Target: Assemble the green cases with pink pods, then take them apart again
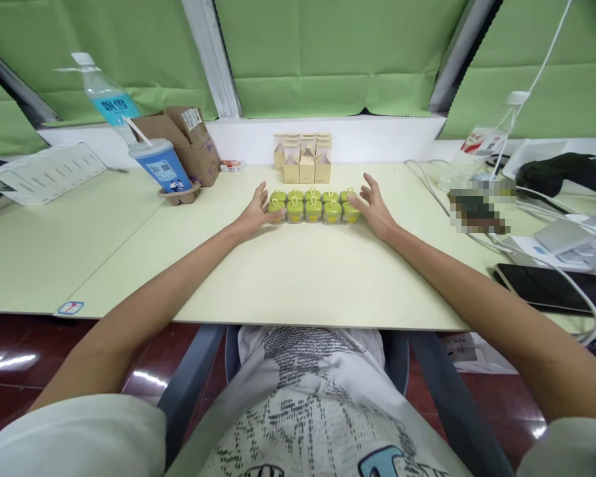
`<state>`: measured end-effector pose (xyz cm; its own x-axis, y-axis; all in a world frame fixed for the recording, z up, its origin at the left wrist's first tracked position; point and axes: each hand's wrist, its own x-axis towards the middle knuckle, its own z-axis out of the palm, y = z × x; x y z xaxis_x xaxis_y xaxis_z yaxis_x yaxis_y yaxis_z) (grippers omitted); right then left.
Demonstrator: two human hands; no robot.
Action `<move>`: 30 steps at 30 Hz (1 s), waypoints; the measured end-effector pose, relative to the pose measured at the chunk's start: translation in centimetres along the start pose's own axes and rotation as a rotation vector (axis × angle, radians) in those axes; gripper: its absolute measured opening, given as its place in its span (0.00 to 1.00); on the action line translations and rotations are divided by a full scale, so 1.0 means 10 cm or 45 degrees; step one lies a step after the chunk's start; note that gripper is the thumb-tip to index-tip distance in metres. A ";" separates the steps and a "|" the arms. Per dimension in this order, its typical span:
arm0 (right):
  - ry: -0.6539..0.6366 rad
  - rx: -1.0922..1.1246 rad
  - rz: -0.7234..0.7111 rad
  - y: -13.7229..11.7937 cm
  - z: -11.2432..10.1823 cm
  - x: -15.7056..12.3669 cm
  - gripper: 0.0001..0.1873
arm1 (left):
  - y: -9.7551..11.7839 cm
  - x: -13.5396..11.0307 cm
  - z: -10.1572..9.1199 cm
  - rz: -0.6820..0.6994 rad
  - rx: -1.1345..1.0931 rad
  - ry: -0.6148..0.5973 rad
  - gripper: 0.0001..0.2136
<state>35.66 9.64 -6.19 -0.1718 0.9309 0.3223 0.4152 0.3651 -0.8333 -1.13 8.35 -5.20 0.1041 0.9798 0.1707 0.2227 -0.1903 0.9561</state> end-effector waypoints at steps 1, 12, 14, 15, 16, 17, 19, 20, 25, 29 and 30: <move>-0.015 -0.008 0.003 -0.02 0.02 -0.04 0.81 | 0.00 -0.06 0.02 -0.005 0.044 -0.025 0.76; -0.078 -0.153 -0.118 -0.16 0.11 -0.06 0.84 | 0.09 -0.14 0.25 0.060 0.219 -0.032 0.77; -0.085 -0.172 -0.113 -0.15 0.10 -0.06 0.80 | 0.07 -0.13 0.23 0.064 0.227 -0.034 0.76; -0.089 -0.185 -0.114 -0.15 0.10 -0.05 0.78 | 0.06 -0.12 0.22 0.067 0.224 -0.039 0.76; -0.094 -0.200 -0.115 -0.14 0.11 -0.05 0.75 | 0.05 -0.12 0.22 0.072 0.220 -0.046 0.76; -0.095 -0.214 -0.115 -0.14 0.11 -0.04 0.74 | 0.05 -0.11 0.22 0.081 0.216 -0.053 0.76; -0.082 -0.226 -0.102 -0.15 0.13 -0.03 0.74 | 0.05 -0.11 0.23 0.095 0.216 -0.064 0.76; -0.075 -0.222 -0.092 -0.15 0.13 -0.03 0.76 | 0.05 -0.11 0.23 0.098 0.214 -0.068 0.76; -0.117 -0.103 -0.044 -0.17 0.07 -0.02 0.91 | 0.06 -0.11 0.17 0.042 0.192 -0.091 0.78; -0.215 -0.054 -0.014 -0.18 -0.06 -0.05 0.99 | 0.03 -0.10 0.07 0.020 0.204 -0.108 0.78; -0.219 -0.078 -0.017 -0.18 -0.09 -0.07 0.97 | 0.01 -0.10 0.05 0.026 0.186 -0.129 0.77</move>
<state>35.81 8.39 -4.54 -0.3259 0.9126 0.2471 0.4648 0.3822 -0.7987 -0.73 7.30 -5.37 0.2053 0.9659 0.1580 0.3573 -0.2243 0.9067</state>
